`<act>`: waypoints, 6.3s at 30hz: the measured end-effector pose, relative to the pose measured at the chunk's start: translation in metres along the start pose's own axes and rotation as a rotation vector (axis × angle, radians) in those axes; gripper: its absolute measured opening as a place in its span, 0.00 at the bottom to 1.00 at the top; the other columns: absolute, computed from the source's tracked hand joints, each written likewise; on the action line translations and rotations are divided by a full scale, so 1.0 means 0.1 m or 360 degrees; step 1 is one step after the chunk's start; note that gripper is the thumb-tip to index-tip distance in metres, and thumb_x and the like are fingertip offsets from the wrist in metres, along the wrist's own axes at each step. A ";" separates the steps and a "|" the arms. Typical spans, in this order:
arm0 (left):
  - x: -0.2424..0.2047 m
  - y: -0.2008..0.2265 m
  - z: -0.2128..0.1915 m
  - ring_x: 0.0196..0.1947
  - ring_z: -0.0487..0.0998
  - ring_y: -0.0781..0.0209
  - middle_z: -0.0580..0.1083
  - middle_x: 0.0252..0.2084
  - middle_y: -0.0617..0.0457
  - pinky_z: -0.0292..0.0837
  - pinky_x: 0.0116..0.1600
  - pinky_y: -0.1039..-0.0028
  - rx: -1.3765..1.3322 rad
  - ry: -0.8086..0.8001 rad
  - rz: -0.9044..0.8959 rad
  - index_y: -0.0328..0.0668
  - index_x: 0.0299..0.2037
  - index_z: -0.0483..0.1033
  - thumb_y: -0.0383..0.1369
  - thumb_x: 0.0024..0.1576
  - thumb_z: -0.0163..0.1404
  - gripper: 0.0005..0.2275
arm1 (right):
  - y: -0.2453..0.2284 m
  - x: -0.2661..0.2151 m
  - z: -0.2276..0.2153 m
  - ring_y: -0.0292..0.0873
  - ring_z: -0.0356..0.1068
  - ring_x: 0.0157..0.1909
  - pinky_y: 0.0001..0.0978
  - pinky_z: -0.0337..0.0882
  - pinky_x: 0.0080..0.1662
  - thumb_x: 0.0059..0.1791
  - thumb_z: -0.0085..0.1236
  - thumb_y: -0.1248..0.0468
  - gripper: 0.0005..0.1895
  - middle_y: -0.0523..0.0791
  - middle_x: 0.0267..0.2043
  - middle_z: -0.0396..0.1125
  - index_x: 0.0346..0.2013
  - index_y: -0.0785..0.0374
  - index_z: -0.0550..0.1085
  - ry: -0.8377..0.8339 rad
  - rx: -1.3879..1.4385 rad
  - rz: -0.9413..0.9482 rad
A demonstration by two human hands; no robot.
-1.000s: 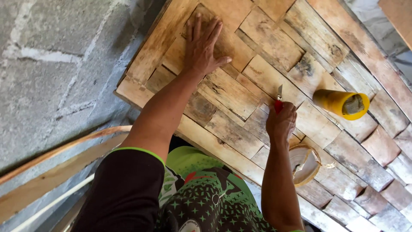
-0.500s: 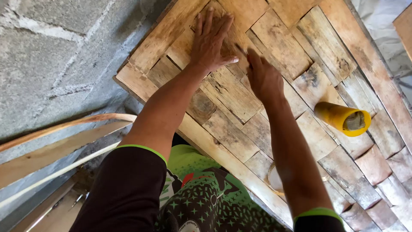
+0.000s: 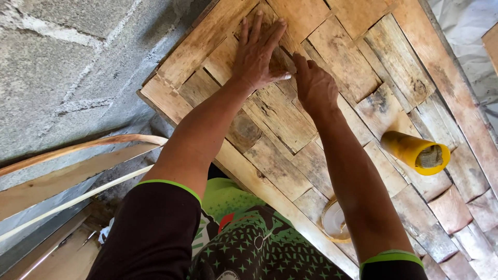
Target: Trimming and fitting wooden strips onto a surface using a utility knife and adhesive tape.
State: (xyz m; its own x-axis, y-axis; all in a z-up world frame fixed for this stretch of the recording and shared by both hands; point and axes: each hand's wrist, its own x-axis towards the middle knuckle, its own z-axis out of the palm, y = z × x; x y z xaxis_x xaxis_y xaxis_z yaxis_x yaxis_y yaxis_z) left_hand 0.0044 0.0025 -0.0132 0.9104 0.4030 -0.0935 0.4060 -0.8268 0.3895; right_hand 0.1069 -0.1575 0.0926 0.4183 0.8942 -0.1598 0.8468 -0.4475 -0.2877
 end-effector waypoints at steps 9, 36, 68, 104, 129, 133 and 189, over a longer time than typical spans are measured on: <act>-0.02 -0.08 0.20 0.80 0.28 0.38 0.38 0.83 0.58 0.19 0.79 0.38 0.0068 0.0203 0.0089 0.53 0.81 0.42 0.77 0.48 0.51 0.57 | -0.14 0.11 -0.17 0.59 0.75 0.37 0.50 0.76 0.32 0.48 0.51 0.76 0.32 0.56 0.46 0.72 0.67 0.56 0.65 -0.0294 -0.0279 0.0070; -0.07 -0.07 0.16 0.80 0.30 0.44 0.40 0.83 0.57 0.19 0.78 0.38 0.0062 0.0188 0.0065 0.54 0.82 0.44 0.70 0.53 0.56 0.53 | 0.32 -0.47 -0.33 0.63 0.74 0.38 0.55 0.73 0.38 0.53 0.52 0.63 0.24 0.54 0.42 0.74 0.65 0.53 0.67 -0.0428 -0.0098 -0.0009; -0.07 -0.09 0.04 0.81 0.31 0.42 0.39 0.83 0.56 0.21 0.79 0.37 0.0067 0.0169 0.0072 0.53 0.82 0.44 0.73 0.53 0.53 0.53 | 0.34 -0.82 -0.24 0.58 0.76 0.42 0.49 0.75 0.42 0.54 0.55 0.66 0.22 0.52 0.44 0.75 0.63 0.55 0.70 -0.0211 0.0187 0.0120; -0.18 0.14 -0.52 0.82 0.30 0.40 0.38 0.84 0.55 0.19 0.80 0.35 -0.0090 -0.0245 -0.0002 0.55 0.82 0.40 0.74 0.59 0.39 0.48 | -0.06 -2.01 0.11 0.56 0.72 0.43 0.42 0.73 0.45 0.49 0.60 0.71 0.14 0.54 0.44 0.68 0.50 0.67 0.73 0.0351 0.0665 0.0522; -0.16 0.26 -0.72 0.84 0.32 0.41 0.36 0.85 0.51 0.21 0.81 0.36 0.0103 -0.0437 -0.0054 0.55 0.82 0.35 0.75 0.61 0.38 0.48 | -0.25 -2.00 0.33 0.57 0.70 0.48 0.48 0.70 0.50 0.40 0.69 0.66 0.21 0.52 0.45 0.72 0.47 0.63 0.76 0.0506 0.0437 0.0341; -0.15 0.22 -0.60 0.83 0.33 0.41 0.38 0.85 0.51 0.20 0.80 0.35 0.0144 -0.0376 0.0009 0.54 0.81 0.37 0.72 0.64 0.39 0.46 | 0.31 -2.31 0.72 0.55 0.71 0.48 0.46 0.70 0.51 0.48 0.65 0.71 0.13 0.52 0.46 0.71 0.45 0.67 0.73 0.1039 0.0200 0.0768; -0.05 0.78 -0.38 0.83 0.31 0.48 0.34 0.83 0.49 0.23 0.82 0.44 0.0238 -0.0469 0.0225 0.44 0.82 0.37 0.67 0.64 0.23 0.43 | -0.40 -2.25 0.37 0.55 0.68 0.52 0.47 0.68 0.53 0.35 0.73 0.61 0.24 0.49 0.48 0.70 0.45 0.59 0.79 0.0467 0.0263 0.0629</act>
State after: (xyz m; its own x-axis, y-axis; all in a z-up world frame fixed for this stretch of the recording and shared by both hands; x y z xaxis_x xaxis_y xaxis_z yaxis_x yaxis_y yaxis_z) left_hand 0.0284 -0.0488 0.0519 0.9335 0.1679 -0.3169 0.2615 -0.9234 0.2811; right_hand -0.0332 -0.3414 0.1055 0.7902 0.6125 -0.0217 0.5522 -0.7269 -0.4082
